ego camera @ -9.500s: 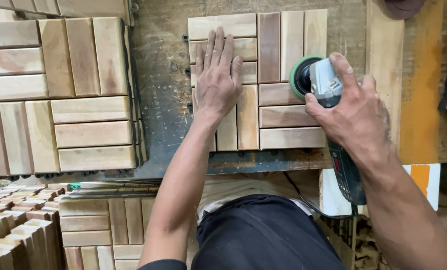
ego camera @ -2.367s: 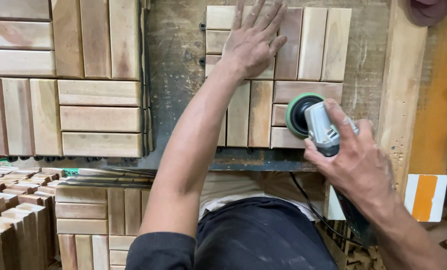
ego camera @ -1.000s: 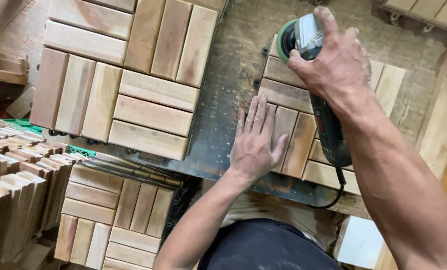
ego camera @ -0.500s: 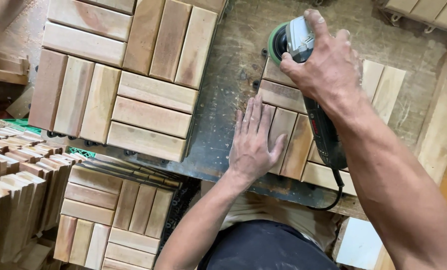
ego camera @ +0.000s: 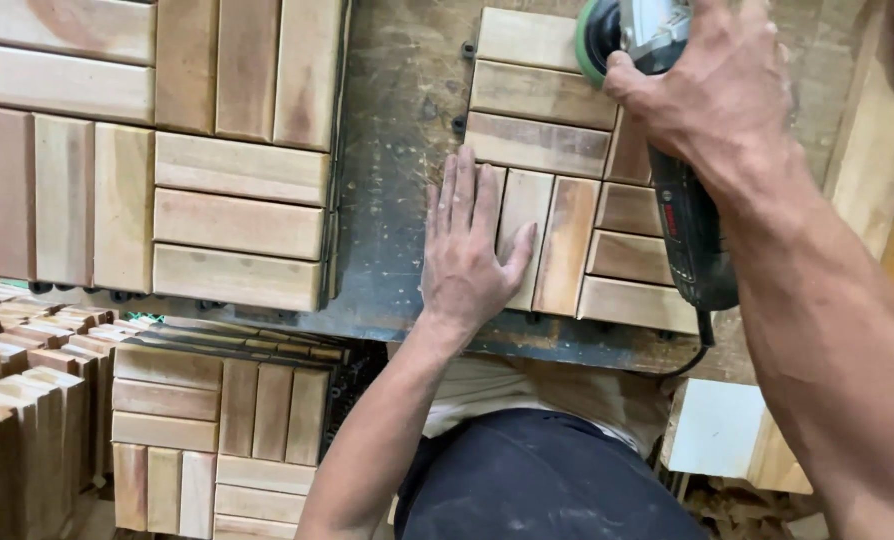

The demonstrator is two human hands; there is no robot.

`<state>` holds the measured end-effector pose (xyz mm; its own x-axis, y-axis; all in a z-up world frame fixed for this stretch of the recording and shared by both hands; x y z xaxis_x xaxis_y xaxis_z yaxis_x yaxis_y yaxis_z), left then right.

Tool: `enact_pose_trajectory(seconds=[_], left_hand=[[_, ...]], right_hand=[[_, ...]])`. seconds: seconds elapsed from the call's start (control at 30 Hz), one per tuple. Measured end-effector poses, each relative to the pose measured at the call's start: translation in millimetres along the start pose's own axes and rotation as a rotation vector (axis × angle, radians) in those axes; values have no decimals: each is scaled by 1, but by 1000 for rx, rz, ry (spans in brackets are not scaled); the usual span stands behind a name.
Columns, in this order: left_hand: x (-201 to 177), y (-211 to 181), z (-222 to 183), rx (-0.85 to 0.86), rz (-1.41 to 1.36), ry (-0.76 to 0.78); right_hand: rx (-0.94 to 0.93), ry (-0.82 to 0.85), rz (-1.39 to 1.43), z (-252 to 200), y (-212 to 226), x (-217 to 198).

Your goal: Sanding the surface of wooden interlocking deck tiles using an orbital sander to achieve a smooth finish.

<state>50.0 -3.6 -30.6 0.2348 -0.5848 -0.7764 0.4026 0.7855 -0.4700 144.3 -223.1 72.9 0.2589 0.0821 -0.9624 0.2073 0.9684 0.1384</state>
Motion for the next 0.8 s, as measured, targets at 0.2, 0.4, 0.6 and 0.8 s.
enact_pose_trajectory(seconds=[0.2, 0.4, 0.6, 0.8], left_hand=[[-1, 0, 0, 0, 14, 18], [3, -1, -2, 1, 9, 34], [3, -1, -2, 1, -18, 4], [3, 3, -6, -19, -63, 14]], right_hand=[[52, -38, -138, -15, -80, -6], [-14, -157, -125, -51, -143, -15], [136, -67, 192, -71, -124, -47], [344, 62, 24, -99, -110, -62]])
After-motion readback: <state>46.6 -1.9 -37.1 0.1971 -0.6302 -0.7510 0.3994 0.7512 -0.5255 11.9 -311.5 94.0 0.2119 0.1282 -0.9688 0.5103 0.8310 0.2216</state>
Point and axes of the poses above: each hand's wrist, its own z-axis towards the middle knuckle, its own x-axis out of the palm, y = z × x, the point moved 5 cm from there along z, towards the middle knuckle, and after that the axes turned 14 degrees about -y, right-handed, at the moved point
